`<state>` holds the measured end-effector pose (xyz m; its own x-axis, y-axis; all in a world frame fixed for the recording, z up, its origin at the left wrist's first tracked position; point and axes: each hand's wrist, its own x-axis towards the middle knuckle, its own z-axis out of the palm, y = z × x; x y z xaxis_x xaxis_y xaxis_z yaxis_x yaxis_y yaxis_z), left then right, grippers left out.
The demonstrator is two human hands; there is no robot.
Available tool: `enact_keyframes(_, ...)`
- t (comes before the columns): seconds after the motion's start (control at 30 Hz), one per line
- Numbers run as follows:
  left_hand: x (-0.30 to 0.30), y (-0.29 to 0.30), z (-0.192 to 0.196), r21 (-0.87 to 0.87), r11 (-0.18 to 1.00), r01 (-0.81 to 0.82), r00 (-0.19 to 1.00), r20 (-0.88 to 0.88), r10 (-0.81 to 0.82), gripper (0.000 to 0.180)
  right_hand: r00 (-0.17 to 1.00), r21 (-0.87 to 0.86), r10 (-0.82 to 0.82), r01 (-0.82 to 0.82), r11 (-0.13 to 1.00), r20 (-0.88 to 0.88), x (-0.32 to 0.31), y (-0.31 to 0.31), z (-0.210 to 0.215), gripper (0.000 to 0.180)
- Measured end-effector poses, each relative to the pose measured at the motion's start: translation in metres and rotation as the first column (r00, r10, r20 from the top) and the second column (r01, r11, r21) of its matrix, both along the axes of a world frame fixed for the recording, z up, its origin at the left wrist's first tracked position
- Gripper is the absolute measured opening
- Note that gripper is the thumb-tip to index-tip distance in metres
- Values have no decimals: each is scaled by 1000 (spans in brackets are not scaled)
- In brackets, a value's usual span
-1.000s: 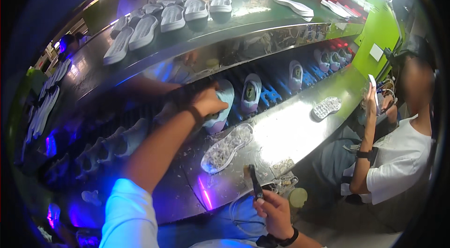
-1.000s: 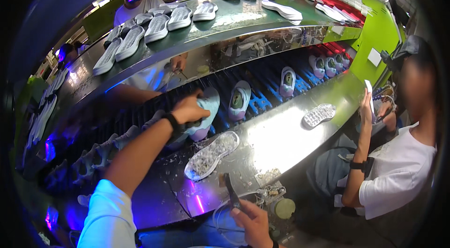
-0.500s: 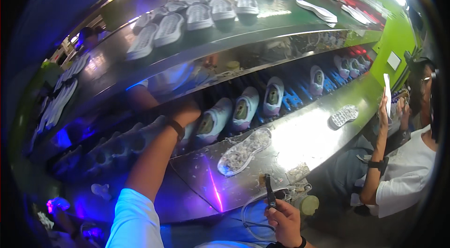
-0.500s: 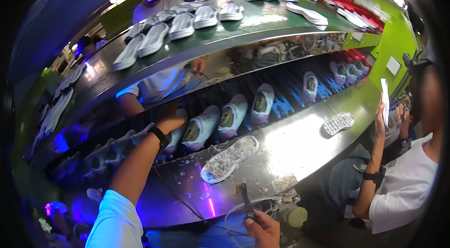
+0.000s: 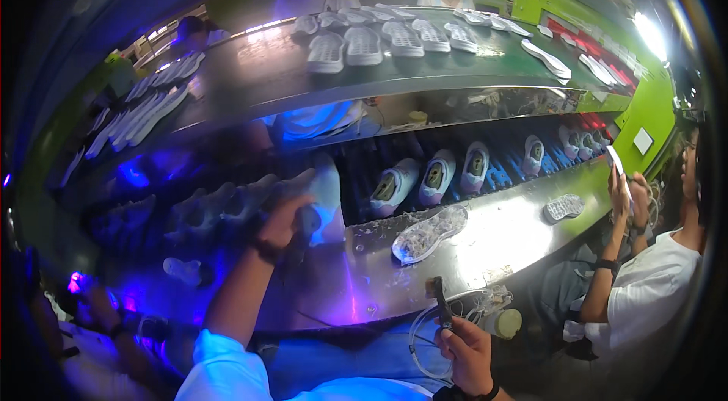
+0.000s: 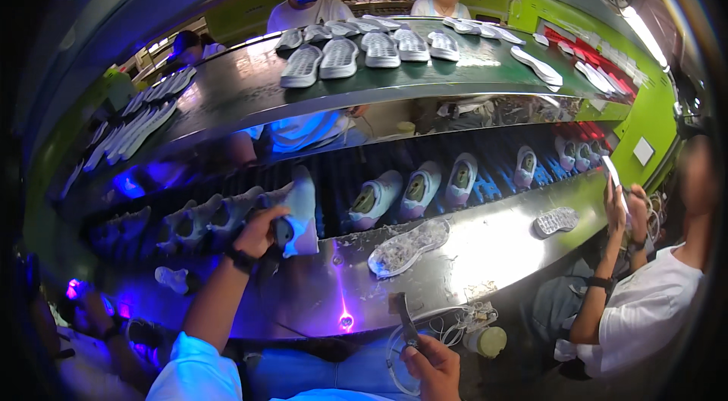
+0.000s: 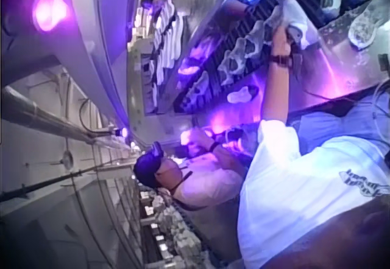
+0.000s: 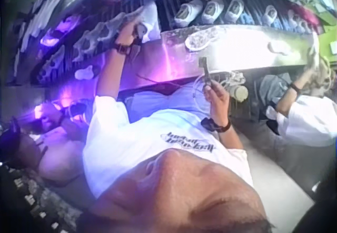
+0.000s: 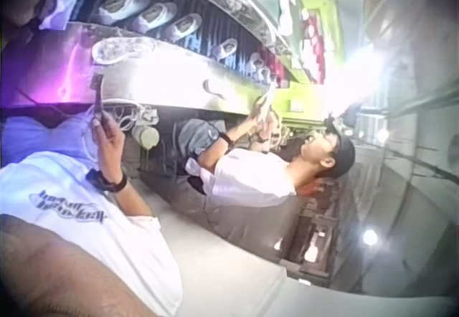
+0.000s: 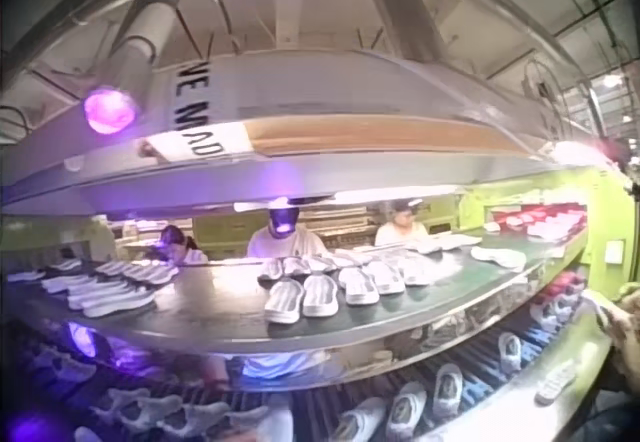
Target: The person uses a handheld rotary tool to trim and smooth the edges of light blue shoe uppers on a factory assembly line. The worker holds the shoe in one hand and the tool in the other, applying the tool to the perimeter of the shoe opening. Finished shoes are placed on a conveyor belt.
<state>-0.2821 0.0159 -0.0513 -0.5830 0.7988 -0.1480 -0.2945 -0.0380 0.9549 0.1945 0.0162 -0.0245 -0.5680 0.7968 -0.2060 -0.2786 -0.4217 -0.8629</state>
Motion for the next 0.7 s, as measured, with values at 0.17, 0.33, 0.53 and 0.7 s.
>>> enact_keyframes(0.17,45,-116,44,47,992,119,967,223,-126,24,971,205,155,-192,960,184,-19,-17,9,26)
enact_keyframes(0.33,104,-154,49,86,978,-189,919,-335,207,53,904,438,105,-300,847,416,-43,-28,0,32)
enact_keyframes(0.53,145,-202,32,7,987,-164,629,-769,109,77,891,627,1,-321,710,455,-78,-34,-4,22)
enact_keyframes(0.7,184,-219,35,-62,979,-196,415,-910,25,62,802,373,185,-451,811,567,-97,-35,-9,25)
